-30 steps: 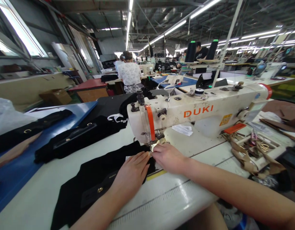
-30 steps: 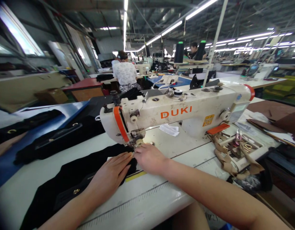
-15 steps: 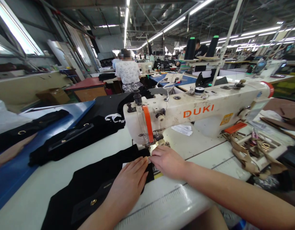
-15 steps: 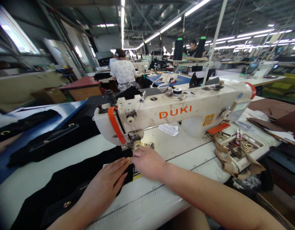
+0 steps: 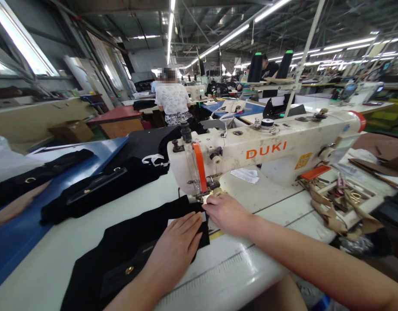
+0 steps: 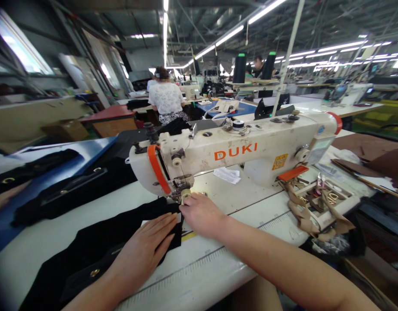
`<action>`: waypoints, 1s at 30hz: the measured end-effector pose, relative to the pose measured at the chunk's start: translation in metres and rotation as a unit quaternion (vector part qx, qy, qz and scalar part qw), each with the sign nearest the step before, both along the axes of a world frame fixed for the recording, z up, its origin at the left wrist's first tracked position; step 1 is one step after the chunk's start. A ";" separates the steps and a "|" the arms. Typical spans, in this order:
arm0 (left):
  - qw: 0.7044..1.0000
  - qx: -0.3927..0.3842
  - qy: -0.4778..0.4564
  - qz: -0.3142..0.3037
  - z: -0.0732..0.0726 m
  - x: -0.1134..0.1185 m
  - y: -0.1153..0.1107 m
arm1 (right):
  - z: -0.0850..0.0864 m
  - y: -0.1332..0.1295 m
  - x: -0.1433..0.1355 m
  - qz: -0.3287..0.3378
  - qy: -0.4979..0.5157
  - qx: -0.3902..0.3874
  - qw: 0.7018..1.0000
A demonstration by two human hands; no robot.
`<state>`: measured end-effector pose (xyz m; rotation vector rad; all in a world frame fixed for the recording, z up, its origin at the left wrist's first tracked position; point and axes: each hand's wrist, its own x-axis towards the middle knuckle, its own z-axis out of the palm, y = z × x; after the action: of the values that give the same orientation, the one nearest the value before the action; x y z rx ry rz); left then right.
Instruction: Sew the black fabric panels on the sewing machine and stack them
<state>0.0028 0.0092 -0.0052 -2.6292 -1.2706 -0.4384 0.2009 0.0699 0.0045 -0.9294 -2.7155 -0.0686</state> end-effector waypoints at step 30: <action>0.999 -0.008 -0.045 -0.005 -0.001 -0.002 0.028 | -0.004 0.004 0.003 0.029 0.012 0.005 0.999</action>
<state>0.0012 0.0373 -0.0064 -2.6581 -1.2933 -0.5565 0.2040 0.0735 0.0002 -0.8426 -2.7146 -0.0585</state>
